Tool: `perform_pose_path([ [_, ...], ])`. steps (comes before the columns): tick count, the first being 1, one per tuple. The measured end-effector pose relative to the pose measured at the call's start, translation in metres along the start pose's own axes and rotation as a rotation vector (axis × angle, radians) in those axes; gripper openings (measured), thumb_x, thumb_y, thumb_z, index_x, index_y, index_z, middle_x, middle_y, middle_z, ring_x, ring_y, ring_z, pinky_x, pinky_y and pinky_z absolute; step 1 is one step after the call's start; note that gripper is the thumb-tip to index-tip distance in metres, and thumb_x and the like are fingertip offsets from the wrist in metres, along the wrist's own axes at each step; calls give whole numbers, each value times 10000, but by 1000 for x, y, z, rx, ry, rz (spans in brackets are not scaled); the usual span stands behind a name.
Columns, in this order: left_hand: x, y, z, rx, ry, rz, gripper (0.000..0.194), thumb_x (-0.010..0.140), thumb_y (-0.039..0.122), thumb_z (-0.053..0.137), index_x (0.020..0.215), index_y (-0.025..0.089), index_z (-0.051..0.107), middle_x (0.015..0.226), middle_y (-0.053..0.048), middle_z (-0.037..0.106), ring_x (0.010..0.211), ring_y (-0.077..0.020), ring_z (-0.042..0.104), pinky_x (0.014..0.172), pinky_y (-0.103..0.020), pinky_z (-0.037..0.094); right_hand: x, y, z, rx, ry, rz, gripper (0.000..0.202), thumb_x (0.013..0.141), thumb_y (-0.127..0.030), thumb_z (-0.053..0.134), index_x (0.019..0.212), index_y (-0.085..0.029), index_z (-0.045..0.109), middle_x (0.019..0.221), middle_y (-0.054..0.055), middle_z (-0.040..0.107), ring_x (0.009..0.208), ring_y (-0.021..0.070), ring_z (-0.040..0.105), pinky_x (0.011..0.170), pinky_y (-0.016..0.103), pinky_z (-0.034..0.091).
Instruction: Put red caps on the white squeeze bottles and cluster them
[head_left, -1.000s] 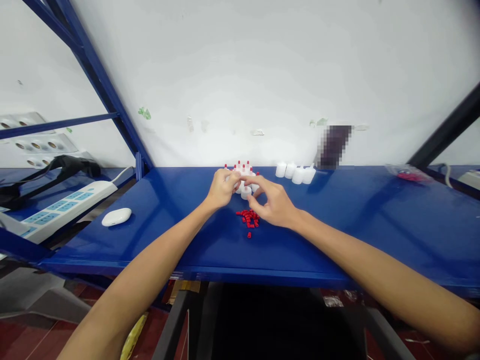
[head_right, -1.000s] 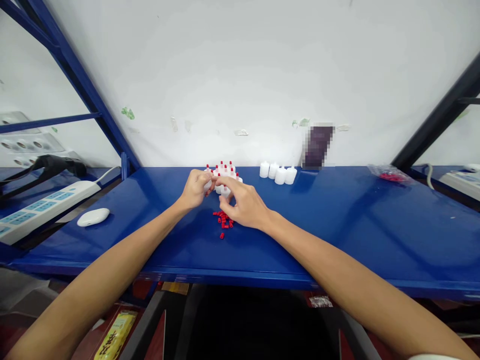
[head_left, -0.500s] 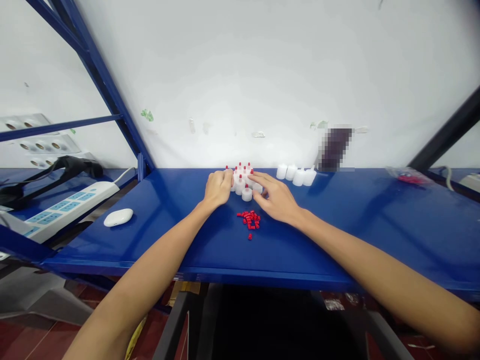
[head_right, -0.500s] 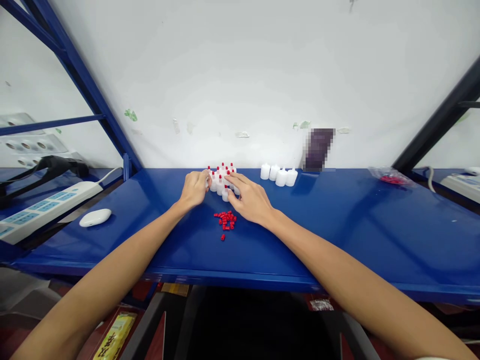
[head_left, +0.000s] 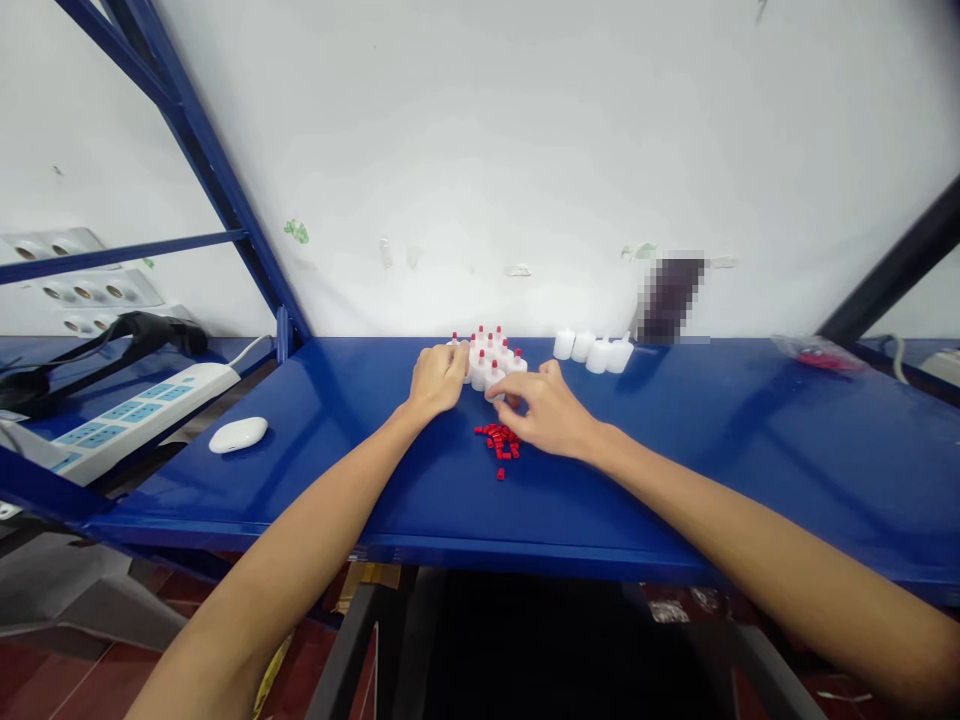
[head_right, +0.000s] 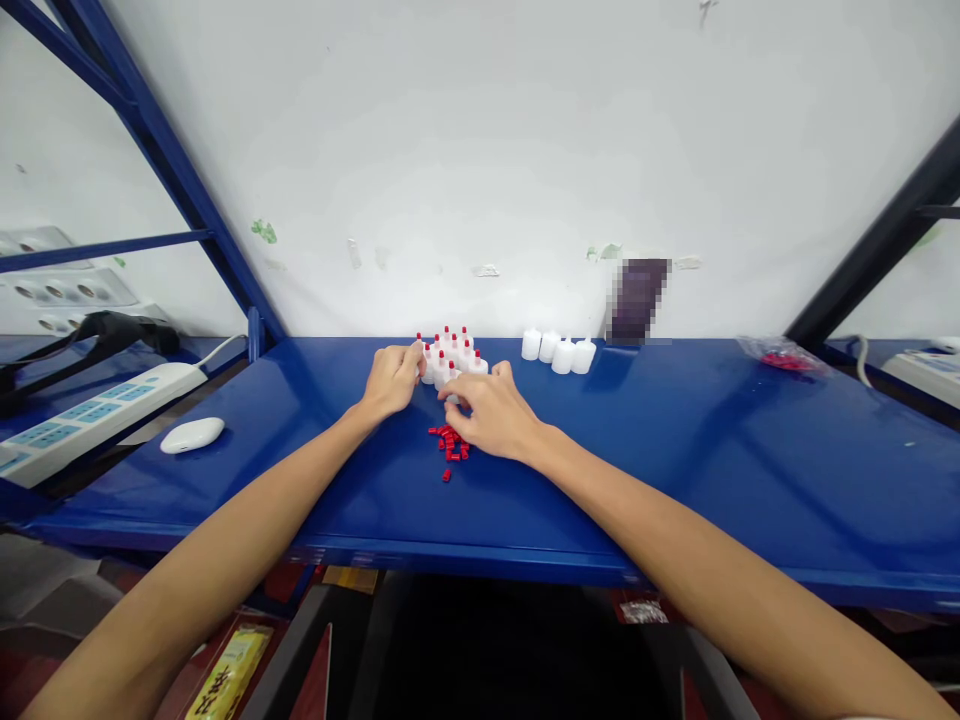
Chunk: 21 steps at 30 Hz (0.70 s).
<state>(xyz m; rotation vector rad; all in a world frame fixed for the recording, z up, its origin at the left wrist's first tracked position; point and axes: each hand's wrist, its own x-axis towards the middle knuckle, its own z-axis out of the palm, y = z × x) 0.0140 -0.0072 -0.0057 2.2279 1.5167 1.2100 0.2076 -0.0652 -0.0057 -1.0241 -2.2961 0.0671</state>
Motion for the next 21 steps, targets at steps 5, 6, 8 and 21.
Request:
perform_pose_path([
  [5, 0, 1, 1, 19, -9, 2, 584, 978, 467, 281, 550, 178, 552, 501, -31, 541, 562, -161, 533, 618, -279, 338, 2, -18, 4, -70, -233, -34, 221, 924, -330, 621, 871, -177, 772, 747, 37, 713, 697, 170, 569, 837, 391, 321],
  [6, -1, 1, 1, 22, -16, 7, 583, 978, 470, 281, 549, 179, 548, 499, -30, 538, 559, -160, 531, 616, -279, 337, 3, -20, 6, -76, -254, -31, 215, 917, -324, 633, 864, -173, 776, 736, 42, 710, 702, 174, 571, 828, 383, 333],
  [8, -1, 1, 1, 14, -30, 27, 577, 973, 470, 287, 547, 179, 544, 497, -27, 535, 550, -154, 524, 615, -278, 339, 7, -21, 9, -56, -279, -3, 175, 895, -267, 651, 833, -166, 779, 679, 35, 687, 662, 163, 559, 792, 357, 361],
  [21, -12, 14, 9, -604, -331, -11, 642, 939, 639, 285, 584, 167, 537, 458, -11, 499, 413, -110, 462, 458, -252, 371, 14, -10, 8, 753, 346, 254, 218, 848, -418, 671, 920, -214, 644, 643, -45, 535, 531, 122, 525, 515, 267, 415],
])
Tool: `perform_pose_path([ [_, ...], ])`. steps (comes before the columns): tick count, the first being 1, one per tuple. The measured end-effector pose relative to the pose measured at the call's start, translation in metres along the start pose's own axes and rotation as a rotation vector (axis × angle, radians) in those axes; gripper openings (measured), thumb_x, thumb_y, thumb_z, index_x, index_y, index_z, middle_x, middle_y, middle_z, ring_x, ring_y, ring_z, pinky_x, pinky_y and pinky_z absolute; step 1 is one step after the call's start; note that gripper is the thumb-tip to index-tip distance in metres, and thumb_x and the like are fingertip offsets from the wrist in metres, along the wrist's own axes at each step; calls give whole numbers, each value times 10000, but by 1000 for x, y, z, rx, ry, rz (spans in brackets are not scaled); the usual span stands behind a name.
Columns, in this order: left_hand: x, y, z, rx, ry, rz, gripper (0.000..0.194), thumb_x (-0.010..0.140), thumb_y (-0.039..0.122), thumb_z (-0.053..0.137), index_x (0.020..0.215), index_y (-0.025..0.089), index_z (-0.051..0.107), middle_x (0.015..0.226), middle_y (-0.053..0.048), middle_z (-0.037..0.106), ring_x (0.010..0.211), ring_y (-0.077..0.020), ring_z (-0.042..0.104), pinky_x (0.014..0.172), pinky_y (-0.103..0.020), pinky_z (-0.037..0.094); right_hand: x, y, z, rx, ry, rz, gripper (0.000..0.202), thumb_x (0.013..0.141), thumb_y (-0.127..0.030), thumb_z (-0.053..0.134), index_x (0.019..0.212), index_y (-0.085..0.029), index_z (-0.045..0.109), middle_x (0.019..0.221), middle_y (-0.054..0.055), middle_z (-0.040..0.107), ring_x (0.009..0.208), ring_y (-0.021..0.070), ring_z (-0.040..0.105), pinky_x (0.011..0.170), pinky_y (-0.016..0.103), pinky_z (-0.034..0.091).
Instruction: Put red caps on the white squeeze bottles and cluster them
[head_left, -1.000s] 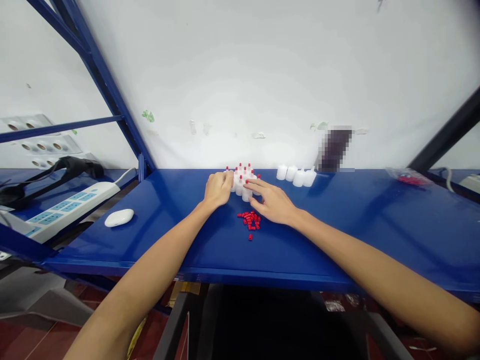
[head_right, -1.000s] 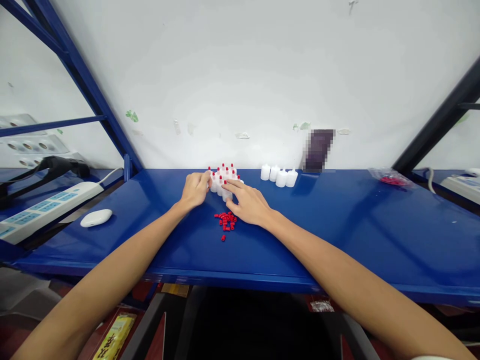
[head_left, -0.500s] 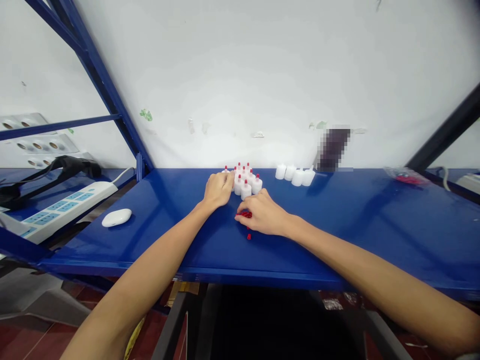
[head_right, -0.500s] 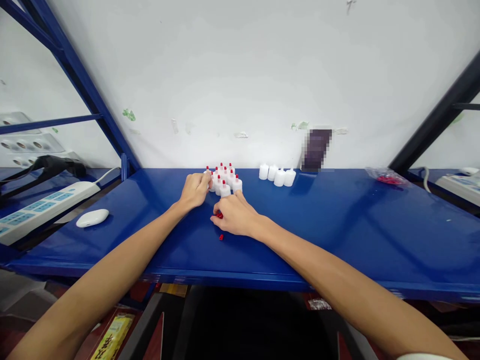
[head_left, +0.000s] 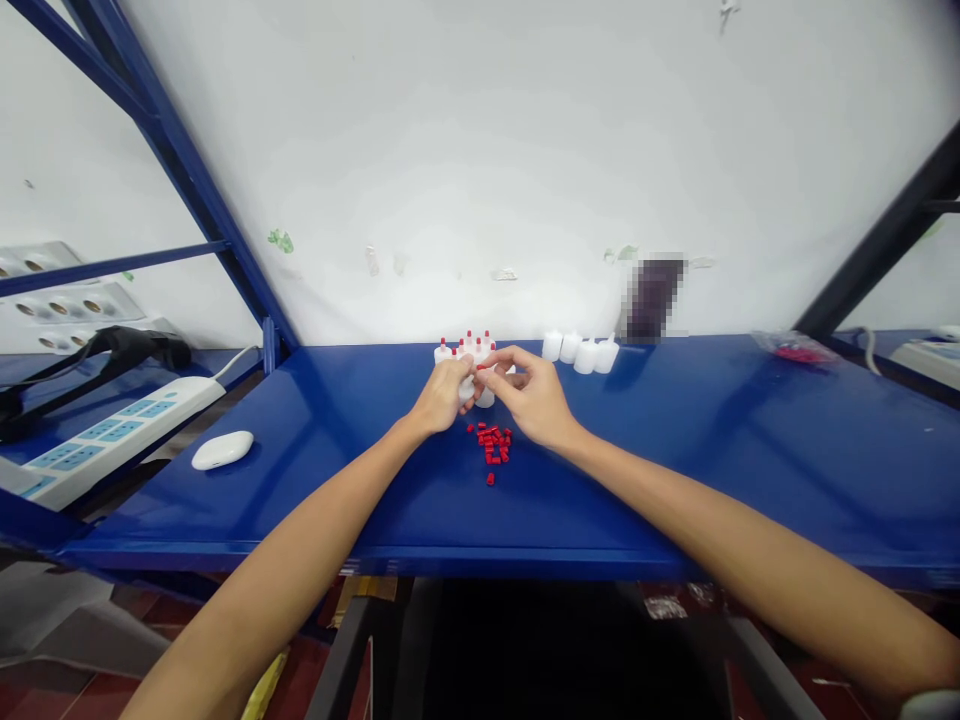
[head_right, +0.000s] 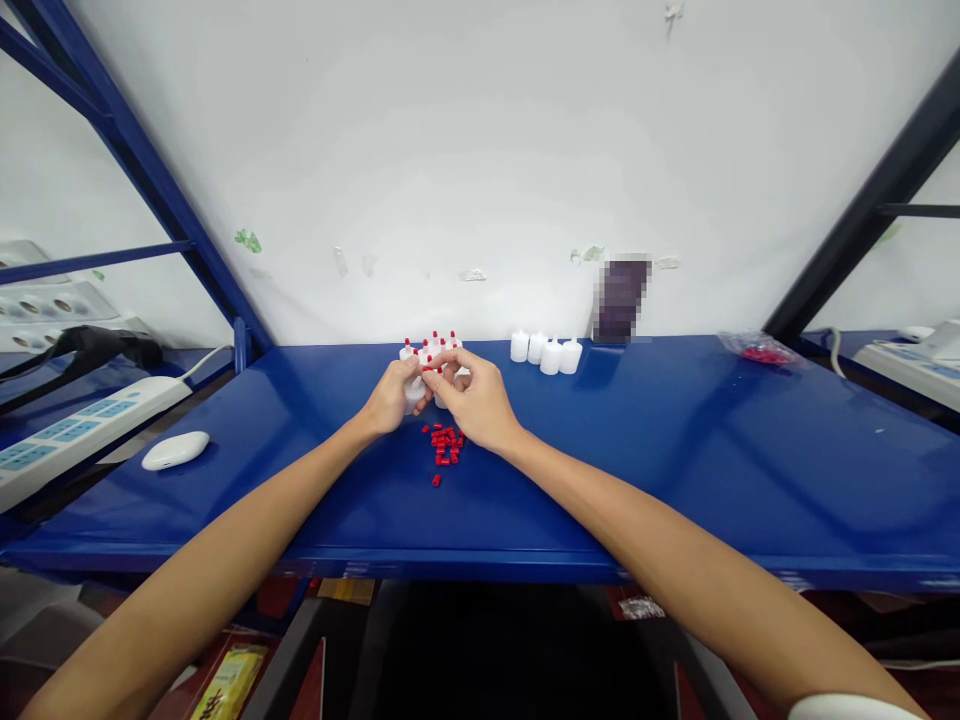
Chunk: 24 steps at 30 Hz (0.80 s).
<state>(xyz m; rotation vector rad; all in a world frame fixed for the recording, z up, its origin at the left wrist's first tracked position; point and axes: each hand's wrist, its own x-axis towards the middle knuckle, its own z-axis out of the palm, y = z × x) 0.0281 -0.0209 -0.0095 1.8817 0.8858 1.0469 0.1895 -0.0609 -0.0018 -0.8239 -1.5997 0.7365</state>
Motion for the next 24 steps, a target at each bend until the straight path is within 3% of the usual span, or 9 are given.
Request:
perform_pose_path([
  [4, -2, 2, 8, -90, -18, 34, 631, 940, 635, 285, 609, 164, 543, 466, -12, 504, 416, -109, 466, 440, -249, 362, -3, -5, 5, 215, -113, 53, 286, 843, -481, 672, 950, -239, 564, 701, -44, 540, 606, 164, 645, 562, 304, 519],
  [8, -2, 5, 7, -99, -56, 74, 568, 931, 577, 366, 583, 159, 533, 458, -7, 497, 408, -102, 459, 437, -248, 353, -4, -5, 7, 261, -112, 40, 284, 835, -459, 687, 928, -228, 550, 697, -51, 533, 610, 160, 662, 533, 279, 497],
  [15, -4, 11, 8, -76, -52, 61, 590, 916, 572, 385, 552, 145, 567, 454, -24, 513, 407, -104, 467, 432, -248, 354, -2, -1, 8, 296, -43, 96, 366, 759, -523, 763, 898, -214, 626, 626, -62, 540, 499, 111, 555, 472, 252, 423],
  [19, -5, 17, 7, -75, -64, 82, 513, 895, 495, 432, 561, 136, 586, 448, -12, 498, 402, -97, 446, 428, -242, 339, -3, 1, 8, 314, -68, 101, 392, 741, -554, 768, 892, -214, 643, 620, -55, 527, 548, 139, 591, 476, 258, 406],
  [24, -3, 20, 4, -33, 60, 98, 355, 801, 422, 461, 552, 171, 488, 458, 22, 437, 397, -86, 415, 410, -231, 310, -6, 2, 6, 150, -97, 25, 268, 792, -441, 728, 894, -220, 615, 607, -64, 495, 568, 129, 521, 532, 268, 397],
])
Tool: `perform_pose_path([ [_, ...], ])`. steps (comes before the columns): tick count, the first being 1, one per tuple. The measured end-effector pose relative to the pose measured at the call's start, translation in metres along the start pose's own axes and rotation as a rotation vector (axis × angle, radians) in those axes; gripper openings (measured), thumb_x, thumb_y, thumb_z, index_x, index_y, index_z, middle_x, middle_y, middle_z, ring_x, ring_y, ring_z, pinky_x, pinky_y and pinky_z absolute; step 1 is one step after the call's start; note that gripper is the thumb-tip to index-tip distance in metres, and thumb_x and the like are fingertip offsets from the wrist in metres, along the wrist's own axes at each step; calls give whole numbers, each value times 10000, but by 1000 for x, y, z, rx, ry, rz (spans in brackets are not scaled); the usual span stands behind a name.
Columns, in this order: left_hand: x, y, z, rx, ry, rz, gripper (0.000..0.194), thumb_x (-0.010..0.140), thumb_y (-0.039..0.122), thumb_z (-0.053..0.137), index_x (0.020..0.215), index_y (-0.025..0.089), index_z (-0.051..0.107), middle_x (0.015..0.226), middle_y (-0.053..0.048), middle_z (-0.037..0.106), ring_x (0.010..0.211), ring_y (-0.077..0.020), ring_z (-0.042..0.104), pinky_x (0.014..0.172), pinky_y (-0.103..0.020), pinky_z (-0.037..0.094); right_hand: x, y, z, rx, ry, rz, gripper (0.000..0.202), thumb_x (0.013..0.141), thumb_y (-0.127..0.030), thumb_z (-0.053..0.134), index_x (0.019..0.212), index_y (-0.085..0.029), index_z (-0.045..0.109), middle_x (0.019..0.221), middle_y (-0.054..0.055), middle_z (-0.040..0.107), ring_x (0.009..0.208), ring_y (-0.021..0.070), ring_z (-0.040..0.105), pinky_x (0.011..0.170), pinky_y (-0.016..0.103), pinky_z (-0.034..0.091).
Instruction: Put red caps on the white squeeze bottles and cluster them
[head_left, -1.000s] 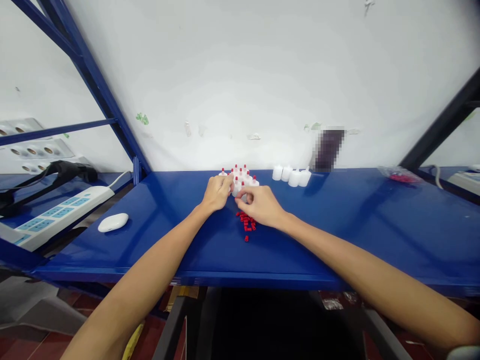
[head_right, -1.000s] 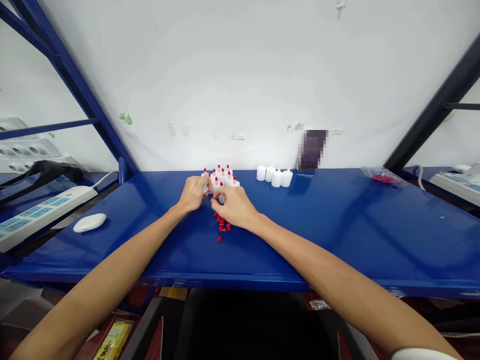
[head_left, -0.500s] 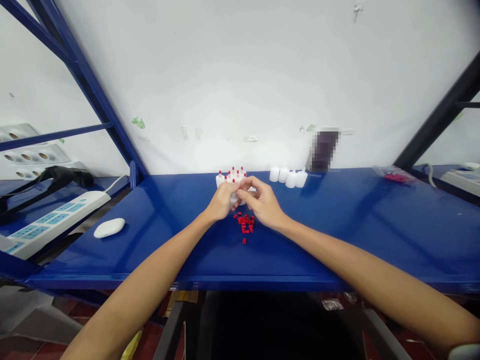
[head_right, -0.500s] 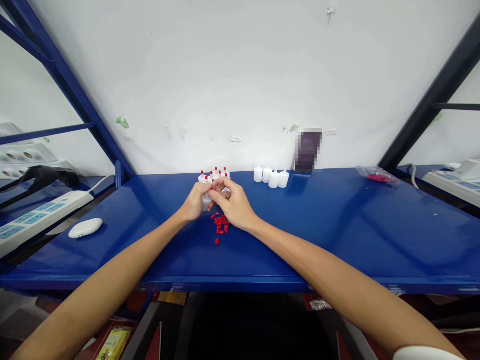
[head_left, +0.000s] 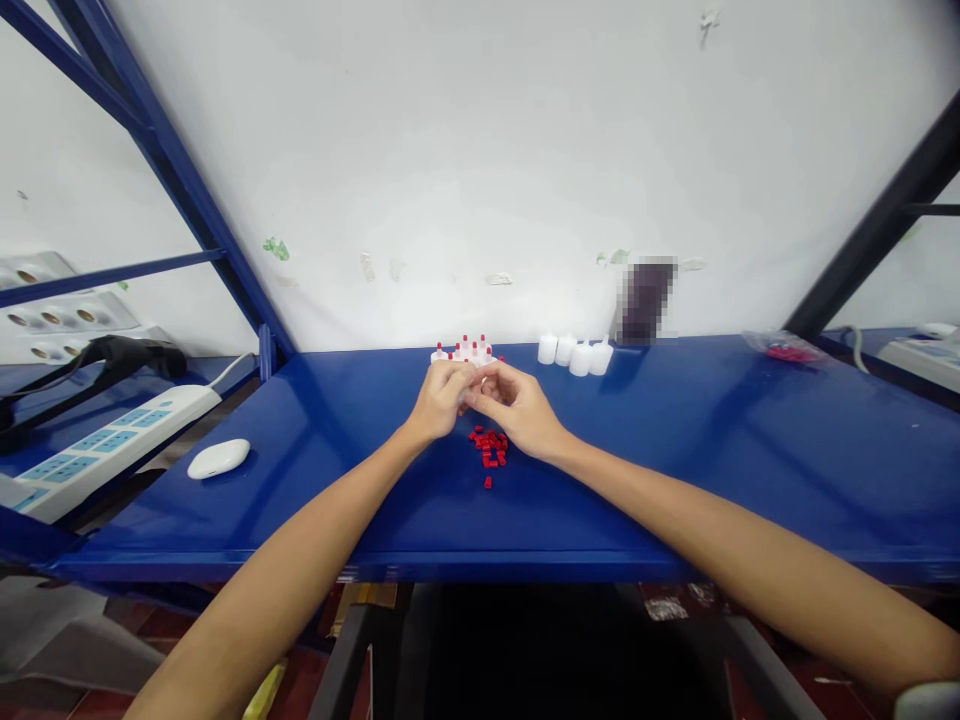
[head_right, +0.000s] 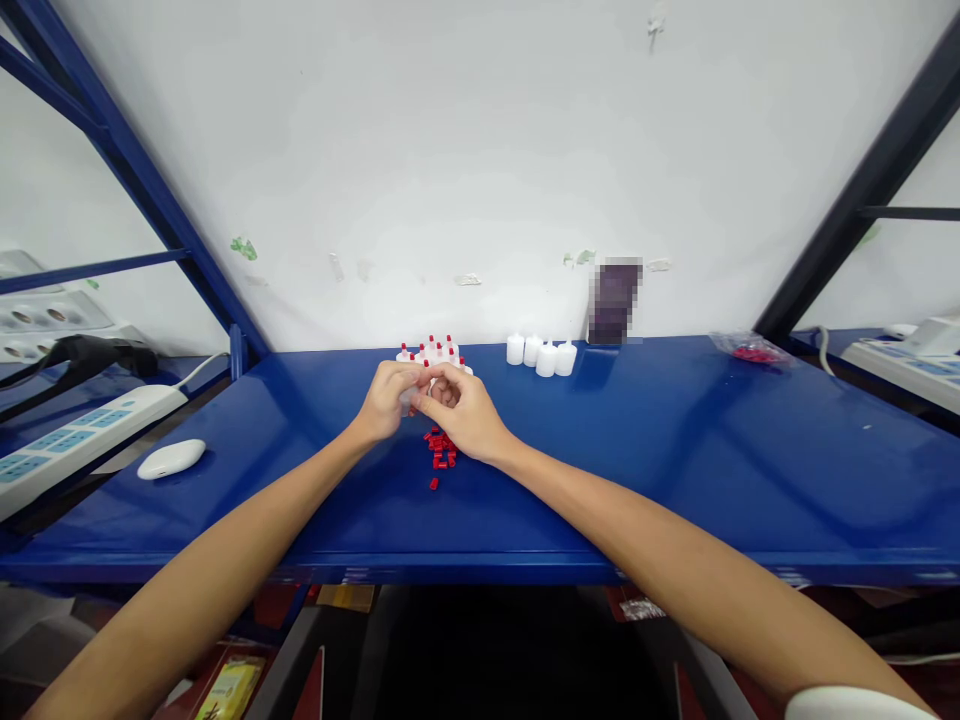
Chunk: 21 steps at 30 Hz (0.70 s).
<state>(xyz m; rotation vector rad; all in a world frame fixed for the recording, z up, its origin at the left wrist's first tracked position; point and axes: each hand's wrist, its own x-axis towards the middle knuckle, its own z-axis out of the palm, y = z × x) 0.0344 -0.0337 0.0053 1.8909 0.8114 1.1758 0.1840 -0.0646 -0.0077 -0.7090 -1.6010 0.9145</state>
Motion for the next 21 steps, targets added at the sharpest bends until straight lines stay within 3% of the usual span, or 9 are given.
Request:
perform_pose_path([
  [4, 1, -3, -1, 1, 85, 9, 204, 811, 381, 454, 753, 189, 493, 470, 54, 452, 383, -92, 404, 420, -230, 338, -6, -3, -7, -246, 39, -109, 106, 838, -304, 650, 829, -217, 589, 475, -115, 371, 446, 92, 344, 538, 270, 354],
  [7, 1, -9, -1, 2, 103, -44, 223, 883, 411, 408, 934, 210, 489, 475, 67, 469, 368, -104, 400, 412, -231, 338, -9, -5, -13, -474, 13, -267, 30, 842, -229, 606, 815, -224, 620, 452, -110, 385, 446, 96, 364, 635, 300, 427],
  [9, 1, -12, 0, 1, 86, -84, 281, 920, 460, 361, 998, 219, 482, 503, 64, 467, 379, -110, 416, 407, -231, 339, -11, -5, -15, -559, -11, -344, 92, 845, -214, 586, 891, -229, 664, 537, -71, 496, 507, 117, 451, 674, 314, 467],
  [12, -1, -14, 4, -32, 47, -78, 356, 942, 532, 330, 1037, 224, 481, 588, 47, 493, 433, -110, 448, 422, -227, 352, -11, -3, -14, -636, -94, -410, 265, 860, -218, 568, 1097, -220, 686, 959, 50, 676, 708, 155, 599, 728, 337, 527],
  [15, -2, -14, 7, -50, 16, -50, 432, 948, 591, 328, 1101, 223, 497, 708, 21, 579, 491, -107, 489, 467, -228, 387, -10, -3, -12, -705, -154, -426, 357, 884, -193, 536, 1212, -232, 671, 1302, 87, 630, 983, 202, 659, 849, 366, 552],
  [18, -2, -15, 5, 31, -10, -65, 466, 961, 590, 329, 1175, 219, 511, 639, 39, 563, 475, -113, 488, 491, -231, 384, -7, -7, -17, -760, -86, -389, 333, 924, -199, 502, 1199, -227, 688, 1267, 68, 671, 1058, 209, 663, 888, 355, 548],
  [21, -2, -16, -5, 245, 17, -15, 423, 978, 531, 336, 1035, 187, 576, 529, 55, 495, 473, -119, 471, 550, -245, 386, -2, -9, -30, -965, -78, -300, 300, 955, -229, 485, 1145, -205, 716, 1137, 83, 712, 923, 215, 689, 772, 345, 538],
])
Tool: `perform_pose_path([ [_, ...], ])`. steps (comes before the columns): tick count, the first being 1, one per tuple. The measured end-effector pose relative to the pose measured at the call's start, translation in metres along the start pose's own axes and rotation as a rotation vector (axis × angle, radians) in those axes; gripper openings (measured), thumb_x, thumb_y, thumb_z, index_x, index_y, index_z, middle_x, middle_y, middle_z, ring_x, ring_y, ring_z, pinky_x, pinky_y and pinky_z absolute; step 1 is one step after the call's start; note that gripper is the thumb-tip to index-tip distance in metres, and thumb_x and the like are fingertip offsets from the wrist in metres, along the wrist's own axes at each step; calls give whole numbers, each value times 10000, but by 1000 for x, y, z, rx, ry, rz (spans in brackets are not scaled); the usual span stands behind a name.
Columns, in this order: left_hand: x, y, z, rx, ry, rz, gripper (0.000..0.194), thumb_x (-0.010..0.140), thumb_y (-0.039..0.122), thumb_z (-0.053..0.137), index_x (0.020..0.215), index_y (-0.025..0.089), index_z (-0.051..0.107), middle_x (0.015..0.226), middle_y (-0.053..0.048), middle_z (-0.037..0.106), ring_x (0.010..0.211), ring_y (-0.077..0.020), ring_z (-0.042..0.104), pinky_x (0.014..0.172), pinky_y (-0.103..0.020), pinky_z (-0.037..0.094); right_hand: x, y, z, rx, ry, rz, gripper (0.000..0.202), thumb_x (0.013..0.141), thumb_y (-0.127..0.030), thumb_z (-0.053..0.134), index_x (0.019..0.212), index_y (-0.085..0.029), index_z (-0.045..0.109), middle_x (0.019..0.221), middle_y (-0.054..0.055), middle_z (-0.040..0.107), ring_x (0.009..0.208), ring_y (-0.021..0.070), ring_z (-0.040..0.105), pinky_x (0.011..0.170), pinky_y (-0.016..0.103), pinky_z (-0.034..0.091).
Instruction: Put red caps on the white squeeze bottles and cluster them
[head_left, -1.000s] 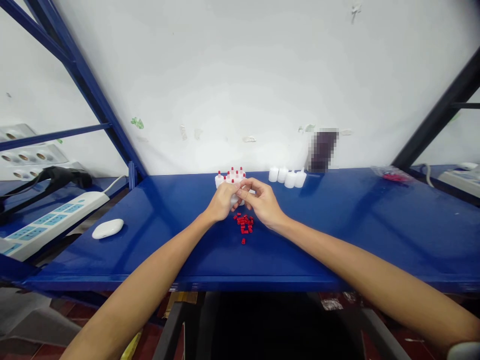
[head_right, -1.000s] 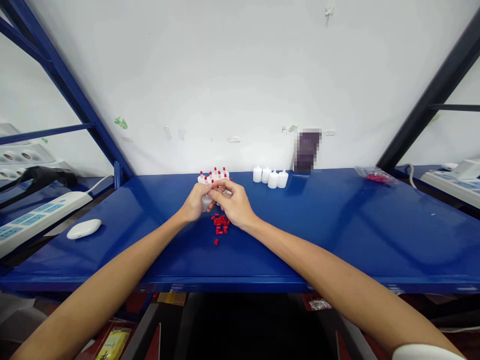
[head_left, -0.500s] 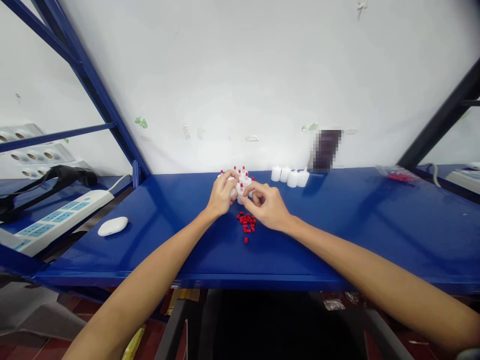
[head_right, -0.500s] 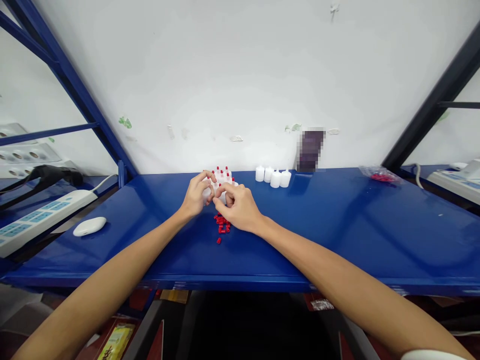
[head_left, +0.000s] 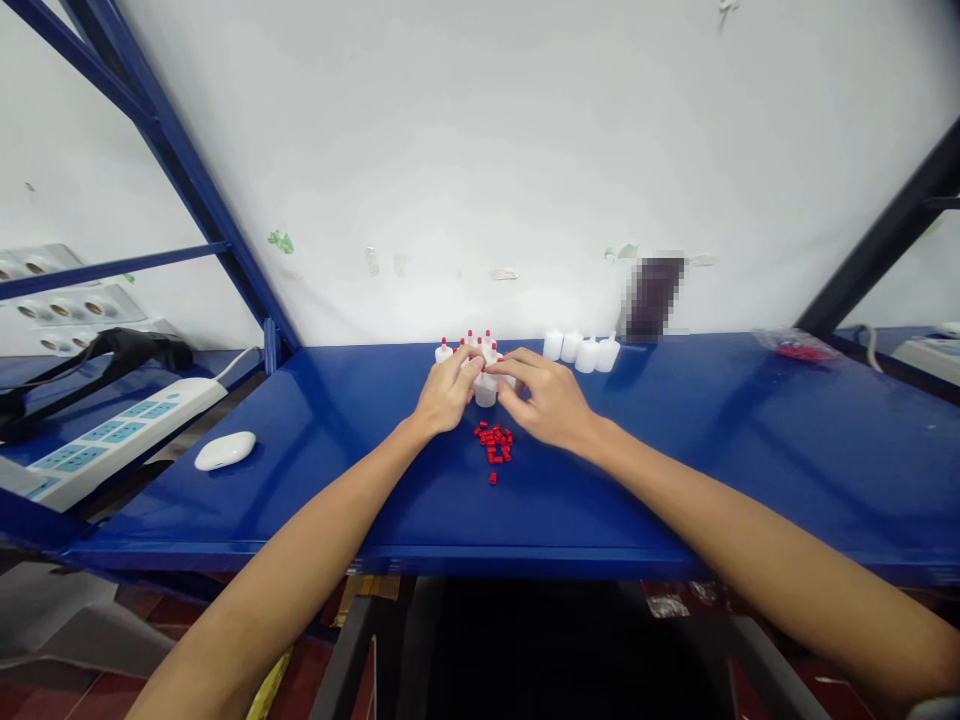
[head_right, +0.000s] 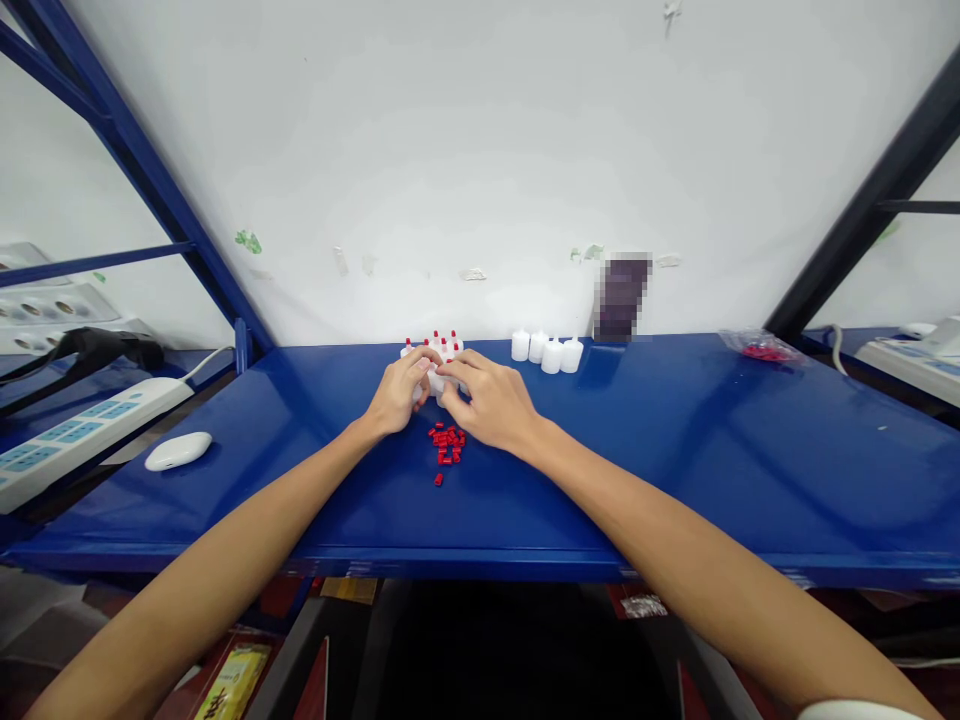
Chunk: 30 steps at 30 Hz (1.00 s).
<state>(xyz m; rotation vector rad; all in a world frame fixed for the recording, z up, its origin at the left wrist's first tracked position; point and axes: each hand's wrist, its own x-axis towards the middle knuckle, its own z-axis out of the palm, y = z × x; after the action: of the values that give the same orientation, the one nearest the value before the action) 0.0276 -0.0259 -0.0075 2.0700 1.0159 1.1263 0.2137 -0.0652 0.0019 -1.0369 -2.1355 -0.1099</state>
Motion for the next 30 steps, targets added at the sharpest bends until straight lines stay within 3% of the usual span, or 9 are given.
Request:
perform_pose_path([
  [3, 0, -2, -9, 177, -14, 81, 387, 983, 468, 340, 969, 176, 594, 540, 48, 516, 516, -124, 482, 609, -255, 384, 2, 15, -4, -233, -273, -25, 245, 939, -212, 525, 1032, -212, 751, 1033, 92, 735, 821, 239, 692, 643, 336, 474],
  [6, 0, -3, -12, 296, -65, 104, 320, 959, 429, 402, 1097, 197, 575, 531, 74, 502, 505, -125, 456, 591, -251, 341, 1, 27, 1, -268, -397, -16, 260, 929, -165, 532, 1057, -236, 747, 1071, 85, 738, 836, 244, 697, 609, 321, 420],
  [9, 0, -3, -9, 390, -94, 100, 334, 868, 343, 521, 1181, 225, 538, 550, 91, 526, 507, -129, 463, 595, -249, 329, 0, 30, 6, -222, -387, -3, 312, 933, -144, 515, 1140, -260, 716, 1112, 75, 728, 885, 244, 691, 624, 316, 400],
  [13, 2, -8, -5, 454, -50, 59, 442, 793, 257, 555, 1231, 249, 496, 599, 82, 588, 557, -150, 544, 624, -258, 351, 1, 27, 6, -211, -294, 50, 281, 940, -191, 520, 1177, -237, 664, 1074, 78, 716, 806, 218, 665, 608, 305, 347],
  [17, 5, -15, -5, 503, -31, 46, 424, 815, 254, 537, 1235, 255, 474, 597, 77, 588, 562, -169, 558, 621, -263, 348, 5, 21, -1, -179, -214, 93, 154, 910, -227, 561, 1019, -190, 664, 816, 32, 698, 675, 170, 601, 674, 303, 330],
  [20, 5, -16, -5, 511, 15, 28, 407, 818, 252, 544, 1219, 253, 473, 572, 84, 555, 551, -167, 540, 616, -258, 342, 5, 20, -4, -106, -312, 74, 115, 889, -237, 582, 880, -179, 681, 614, -16, 615, 573, 134, 539, 706, 299, 336],
  [22, 5, -13, -5, 491, 44, 34, 377, 837, 260, 534, 1210, 245, 481, 548, 91, 518, 525, -157, 507, 607, -254, 335, 4, 20, -3, -20, -406, 50, 131, 887, -216, 578, 904, -179, 703, 585, -23, 597, 540, 123, 517, 648, 274, 333],
  [25, 4, -7, -4, 446, 80, 70, 250, 880, 271, 495, 1123, 227, 535, 514, 94, 454, 483, -133, 438, 594, -249, 318, 2, 21, 0, 73, -505, -30, 187, 915, -195, 560, 996, -186, 728, 643, -5, 643, 569, 128, 545, 607, 254, 348],
  [30, 3, -3, -4, 399, 110, 130, 153, 904, 263, 475, 978, 197, 591, 505, 82, 426, 467, -109, 388, 568, -243, 287, 1, 19, 7, 44, -521, -203, 313, 1000, -174, 467, 1194, -208, 711, 1031, 86, 705, 874, 193, 655, 740, 287, 442],
])
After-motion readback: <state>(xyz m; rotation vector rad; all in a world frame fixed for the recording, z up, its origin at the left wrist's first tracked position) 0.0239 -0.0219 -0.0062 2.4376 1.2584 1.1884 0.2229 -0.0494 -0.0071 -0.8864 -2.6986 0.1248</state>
